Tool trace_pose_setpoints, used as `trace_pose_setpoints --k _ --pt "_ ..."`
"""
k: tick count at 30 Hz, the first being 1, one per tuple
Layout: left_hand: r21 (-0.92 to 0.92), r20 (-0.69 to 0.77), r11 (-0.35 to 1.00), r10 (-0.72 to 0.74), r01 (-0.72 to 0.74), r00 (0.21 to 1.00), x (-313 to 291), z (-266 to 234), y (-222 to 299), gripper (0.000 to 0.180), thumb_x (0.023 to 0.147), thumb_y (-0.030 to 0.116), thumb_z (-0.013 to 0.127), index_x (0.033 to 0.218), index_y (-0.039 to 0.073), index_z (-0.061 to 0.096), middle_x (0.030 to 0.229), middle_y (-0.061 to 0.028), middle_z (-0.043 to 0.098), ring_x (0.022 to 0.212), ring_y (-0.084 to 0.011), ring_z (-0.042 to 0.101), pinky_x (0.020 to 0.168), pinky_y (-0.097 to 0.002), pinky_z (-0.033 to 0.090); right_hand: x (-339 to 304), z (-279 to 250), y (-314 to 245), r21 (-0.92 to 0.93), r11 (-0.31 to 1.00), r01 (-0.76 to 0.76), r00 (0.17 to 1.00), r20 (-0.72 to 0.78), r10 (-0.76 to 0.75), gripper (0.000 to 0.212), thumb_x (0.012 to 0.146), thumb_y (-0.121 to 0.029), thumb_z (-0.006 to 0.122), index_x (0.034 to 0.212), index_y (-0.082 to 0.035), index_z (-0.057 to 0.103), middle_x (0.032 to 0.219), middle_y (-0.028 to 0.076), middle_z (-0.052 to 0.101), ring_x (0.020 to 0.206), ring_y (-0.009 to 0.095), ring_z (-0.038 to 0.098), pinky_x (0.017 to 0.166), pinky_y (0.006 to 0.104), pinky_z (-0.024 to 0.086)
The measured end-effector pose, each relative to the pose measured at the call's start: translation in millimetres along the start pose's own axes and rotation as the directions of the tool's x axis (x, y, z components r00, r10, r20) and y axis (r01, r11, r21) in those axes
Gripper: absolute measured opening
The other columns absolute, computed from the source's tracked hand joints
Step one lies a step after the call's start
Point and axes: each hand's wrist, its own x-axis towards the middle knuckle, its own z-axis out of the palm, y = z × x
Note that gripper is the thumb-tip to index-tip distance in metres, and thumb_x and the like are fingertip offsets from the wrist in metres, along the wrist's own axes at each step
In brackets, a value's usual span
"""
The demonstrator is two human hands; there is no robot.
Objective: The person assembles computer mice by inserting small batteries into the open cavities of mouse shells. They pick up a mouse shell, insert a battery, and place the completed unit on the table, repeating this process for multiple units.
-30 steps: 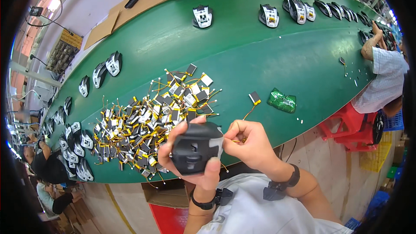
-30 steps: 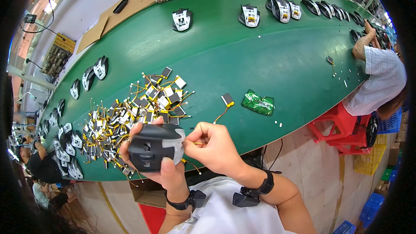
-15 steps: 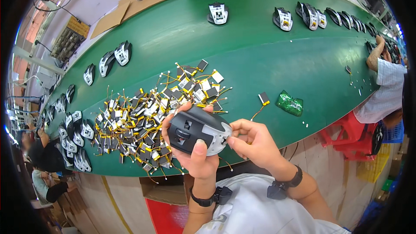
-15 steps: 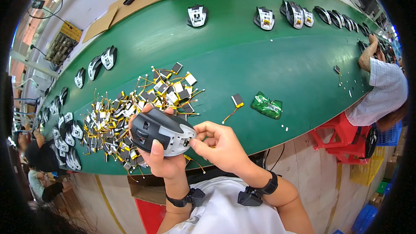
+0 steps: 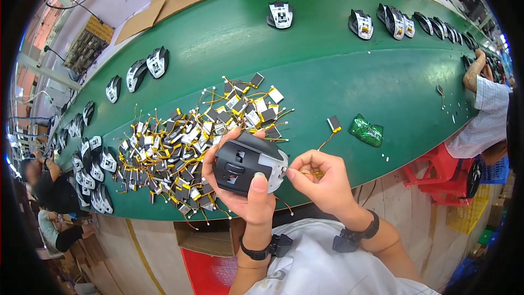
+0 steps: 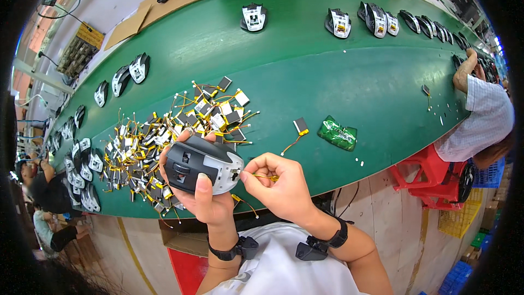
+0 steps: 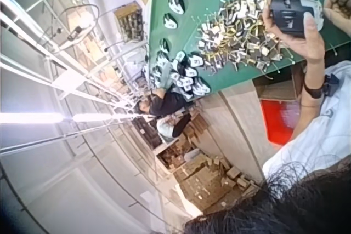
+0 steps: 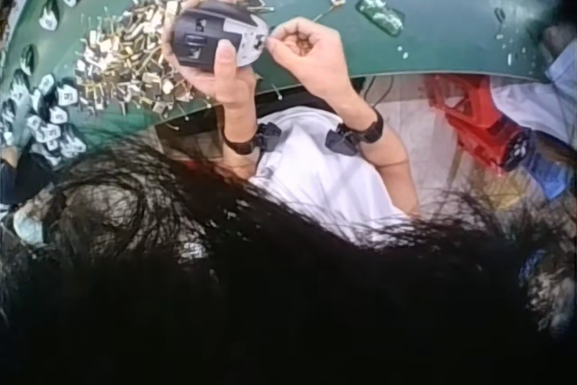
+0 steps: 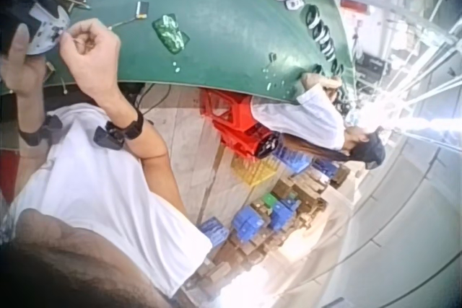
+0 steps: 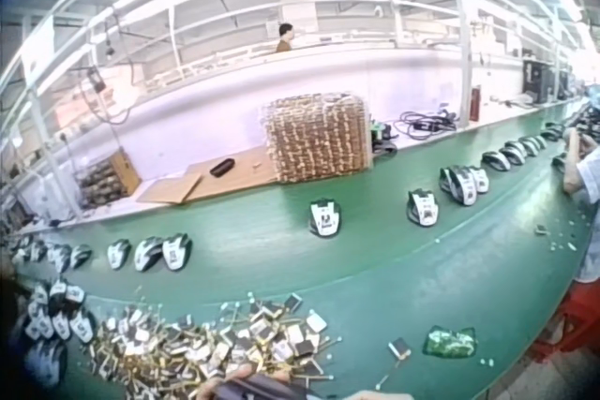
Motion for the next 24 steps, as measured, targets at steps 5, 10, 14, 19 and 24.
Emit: trace_pose_setpoints --k 5,10,14,19,24 --pt "0.023 0.023 1.000 -0.002 0.001 1.000 -2.7 -0.6 -0.9 0.079 0.076 0.018 0.078 0.139 0.013 0.030 0.135 -0.0221 0.046 0.115 -0.0383 0.057 0.091 -0.0448 0.054 -1.0 -1.1 1.1 -0.009 0.999 0.039 0.999 0.019 -0.038 0.011 0.083 -0.003 0.071 0.080 -0.001 0.060 0.067 -0.007 0.051 0.060 -0.001 0.040 0.054 0.0178 0.033" --pt "0.024 0.041 0.999 -0.022 0.021 0.999 -3.1 2.6 2.2 0.080 0.076 0.019 0.079 0.139 0.014 0.030 0.135 -0.0224 0.046 0.114 -0.0376 0.057 0.090 -0.0432 0.054 -0.2 0.7 -1.6 -0.033 0.999 0.010 1.000 0.011 -0.010 0.015 0.080 -0.001 0.071 0.077 -0.003 0.056 0.065 -0.007 0.049 0.059 -0.001 0.038 0.053 0.0185 0.033" --pt "0.040 0.109 0.999 -0.005 0.000 0.994 -3.2 -1.8 1.5 0.080 0.076 0.018 0.079 0.139 0.014 0.030 0.135 -0.0234 0.046 0.114 -0.0379 0.058 0.091 -0.0435 0.053 -0.8 0.8 -0.5 -0.020 1.000 -0.007 1.000 0.011 0.007 0.018 0.079 0.000 0.071 0.075 -0.004 0.054 0.066 -0.006 0.051 0.059 -0.002 0.039 0.052 0.0186 0.033" --pt "0.072 0.223 0.997 0.000 -0.016 0.975 -1.7 -8.7 0.6 0.078 0.077 0.015 0.076 0.139 0.012 0.030 0.133 -0.0263 0.047 0.114 -0.0387 0.058 0.093 -0.0455 0.050 3.1 -2.9 4.1 -0.045 0.999 -0.007 1.000 0.019 0.008 0.018 0.076 -0.003 0.072 0.072 -0.004 0.054 0.062 -0.006 0.050 0.058 0.000 0.040 0.050 0.0197 0.034" --pt "0.068 0.223 0.997 -0.042 0.027 0.974 -0.1 -6.4 -2.0 0.075 0.078 0.014 0.074 0.138 0.009 0.030 0.132 -0.0281 0.048 0.114 -0.0386 0.059 0.095 -0.0452 0.050 6.3 -5.2 3.8 0.027 0.997 -0.073 0.997 0.031 0.073 0.018 0.077 -0.004 0.073 0.072 -0.003 0.055 0.061 -0.006 0.049 0.057 0.000 0.040 0.050 0.0200 0.034"
